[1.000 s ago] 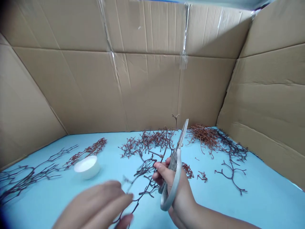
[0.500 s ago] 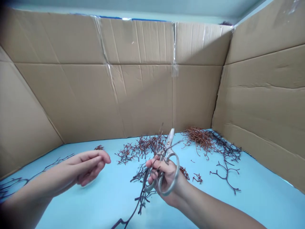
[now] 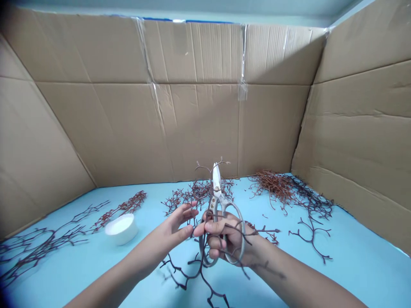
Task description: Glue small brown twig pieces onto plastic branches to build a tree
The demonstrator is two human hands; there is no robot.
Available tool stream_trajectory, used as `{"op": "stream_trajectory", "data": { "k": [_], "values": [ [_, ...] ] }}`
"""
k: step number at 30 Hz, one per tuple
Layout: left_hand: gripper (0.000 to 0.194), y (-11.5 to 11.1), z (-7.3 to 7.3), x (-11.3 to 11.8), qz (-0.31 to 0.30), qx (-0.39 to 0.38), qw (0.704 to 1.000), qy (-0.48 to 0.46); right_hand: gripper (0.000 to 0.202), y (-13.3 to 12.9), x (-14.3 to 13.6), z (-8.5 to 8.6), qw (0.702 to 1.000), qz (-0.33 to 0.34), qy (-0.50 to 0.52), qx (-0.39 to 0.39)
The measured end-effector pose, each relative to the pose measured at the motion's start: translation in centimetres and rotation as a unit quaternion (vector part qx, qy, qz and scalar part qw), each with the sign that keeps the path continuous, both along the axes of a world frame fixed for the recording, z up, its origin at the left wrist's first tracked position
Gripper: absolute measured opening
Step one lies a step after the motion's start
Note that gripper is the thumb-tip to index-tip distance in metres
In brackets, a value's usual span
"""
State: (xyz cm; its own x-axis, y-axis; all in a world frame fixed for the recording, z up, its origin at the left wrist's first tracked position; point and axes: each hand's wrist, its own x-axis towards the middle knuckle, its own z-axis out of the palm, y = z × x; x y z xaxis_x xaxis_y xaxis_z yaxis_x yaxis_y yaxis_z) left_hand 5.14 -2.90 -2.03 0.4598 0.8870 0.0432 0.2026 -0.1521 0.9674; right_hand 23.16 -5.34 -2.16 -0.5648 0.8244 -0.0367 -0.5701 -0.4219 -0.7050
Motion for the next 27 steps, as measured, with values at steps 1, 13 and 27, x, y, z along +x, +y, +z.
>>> {"op": "stream_trajectory", "data": {
  "k": [1,13,27],
  "values": [
    [0.061,0.0,0.0,0.0,0.009,-0.007,1.0,-0.007,0.011,0.0,0.0,-0.1,1.0,0.003,-0.009,-0.003],
    [0.017,-2.8,2.9,-0.9,0.094,0.368,0.898,0.222,0.002,0.6,0.3,-0.9,0.999,-0.008,-0.035,0.0],
    [0.024,-2.3,1.0,2.2,-0.14,-0.145,0.978,-0.046,0.018,0.3,-0.7,-1.1,0.993,-0.042,-0.105,0.013]
  ]
}}
